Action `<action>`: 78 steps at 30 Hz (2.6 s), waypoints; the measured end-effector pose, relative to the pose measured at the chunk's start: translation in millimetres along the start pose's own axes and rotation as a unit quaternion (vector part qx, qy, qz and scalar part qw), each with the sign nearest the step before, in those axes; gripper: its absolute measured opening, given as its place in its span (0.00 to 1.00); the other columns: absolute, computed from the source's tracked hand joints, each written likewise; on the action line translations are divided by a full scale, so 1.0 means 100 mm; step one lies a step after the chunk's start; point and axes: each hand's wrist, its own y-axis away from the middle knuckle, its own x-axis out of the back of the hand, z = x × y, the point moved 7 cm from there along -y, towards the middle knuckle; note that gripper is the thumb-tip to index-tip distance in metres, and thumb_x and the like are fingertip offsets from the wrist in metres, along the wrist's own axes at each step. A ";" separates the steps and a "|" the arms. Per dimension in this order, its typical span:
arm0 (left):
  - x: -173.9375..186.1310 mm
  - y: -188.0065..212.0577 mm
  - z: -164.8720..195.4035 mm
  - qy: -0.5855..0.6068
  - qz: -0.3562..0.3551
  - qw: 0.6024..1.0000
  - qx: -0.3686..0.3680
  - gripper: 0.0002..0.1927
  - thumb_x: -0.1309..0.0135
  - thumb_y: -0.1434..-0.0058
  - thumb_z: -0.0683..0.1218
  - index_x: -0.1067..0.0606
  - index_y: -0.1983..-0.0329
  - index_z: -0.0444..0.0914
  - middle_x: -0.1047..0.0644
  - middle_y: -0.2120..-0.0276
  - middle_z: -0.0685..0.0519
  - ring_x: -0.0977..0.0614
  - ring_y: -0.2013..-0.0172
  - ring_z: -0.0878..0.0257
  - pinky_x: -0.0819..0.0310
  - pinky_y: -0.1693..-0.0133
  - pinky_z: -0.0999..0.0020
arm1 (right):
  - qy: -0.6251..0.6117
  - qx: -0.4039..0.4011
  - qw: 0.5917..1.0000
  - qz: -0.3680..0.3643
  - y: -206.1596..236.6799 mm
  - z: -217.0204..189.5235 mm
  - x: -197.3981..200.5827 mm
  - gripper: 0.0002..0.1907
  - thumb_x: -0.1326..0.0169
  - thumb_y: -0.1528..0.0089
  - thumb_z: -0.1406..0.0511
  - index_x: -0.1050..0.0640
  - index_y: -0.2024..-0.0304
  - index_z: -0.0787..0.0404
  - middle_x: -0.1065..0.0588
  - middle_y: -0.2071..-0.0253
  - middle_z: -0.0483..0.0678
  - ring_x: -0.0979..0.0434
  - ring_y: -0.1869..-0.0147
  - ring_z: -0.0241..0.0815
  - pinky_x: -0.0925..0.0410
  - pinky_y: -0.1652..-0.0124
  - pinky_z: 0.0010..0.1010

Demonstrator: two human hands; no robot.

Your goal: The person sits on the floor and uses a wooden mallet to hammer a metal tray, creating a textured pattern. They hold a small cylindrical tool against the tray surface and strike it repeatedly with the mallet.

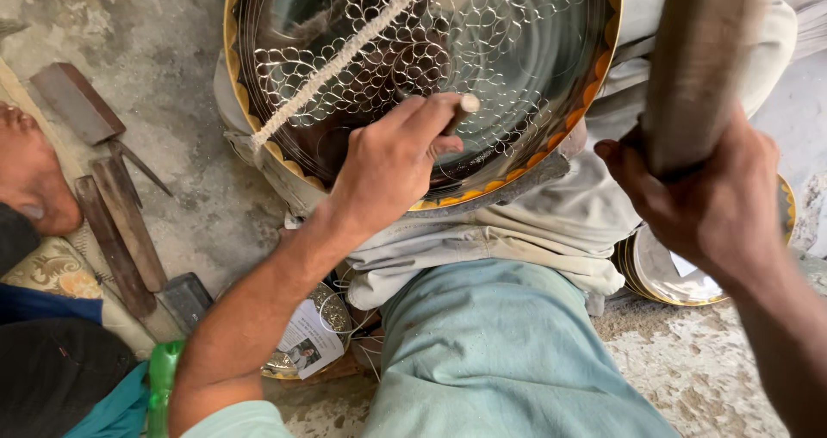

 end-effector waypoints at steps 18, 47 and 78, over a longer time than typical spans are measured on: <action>0.09 0.12 0.06 0.058 0.077 0.994 0.053 0.09 0.43 0.28 0.46 0.30 0.51 0.38 0.20 0.60 0.54 0.13 0.61 0.61 0.17 0.62 0.67 | 0.163 0.182 0.969 -0.032 -0.16 -0.83 0.36 0.28 0.36 0.43 0.70 0.27 0.41 0.69 0.23 0.57 0.61 0.19 0.62 0.54 0.25 0.62 0.41; 0.00 -0.32 0.24 0.042 -0.183 0.981 -0.039 0.19 0.47 0.38 0.33 0.28 0.45 0.39 0.21 0.66 0.47 0.13 0.64 0.54 0.17 0.64 0.63 | 0.003 0.059 0.992 0.115 0.58 0.48 -0.31 0.29 0.46 0.41 0.74 0.37 0.38 0.65 0.24 0.56 0.55 0.22 0.56 0.52 0.30 0.55 0.44; 0.11 0.10 0.05 0.066 0.056 0.990 0.109 0.16 0.42 0.30 0.46 0.29 0.43 0.37 0.19 0.59 0.48 0.13 0.58 0.56 0.18 0.59 0.63 | -0.007 0.079 0.997 0.019 -0.26 -0.68 0.52 0.27 0.43 0.42 0.70 0.35 0.41 0.67 0.25 0.58 0.56 0.21 0.59 0.51 0.29 0.59 0.43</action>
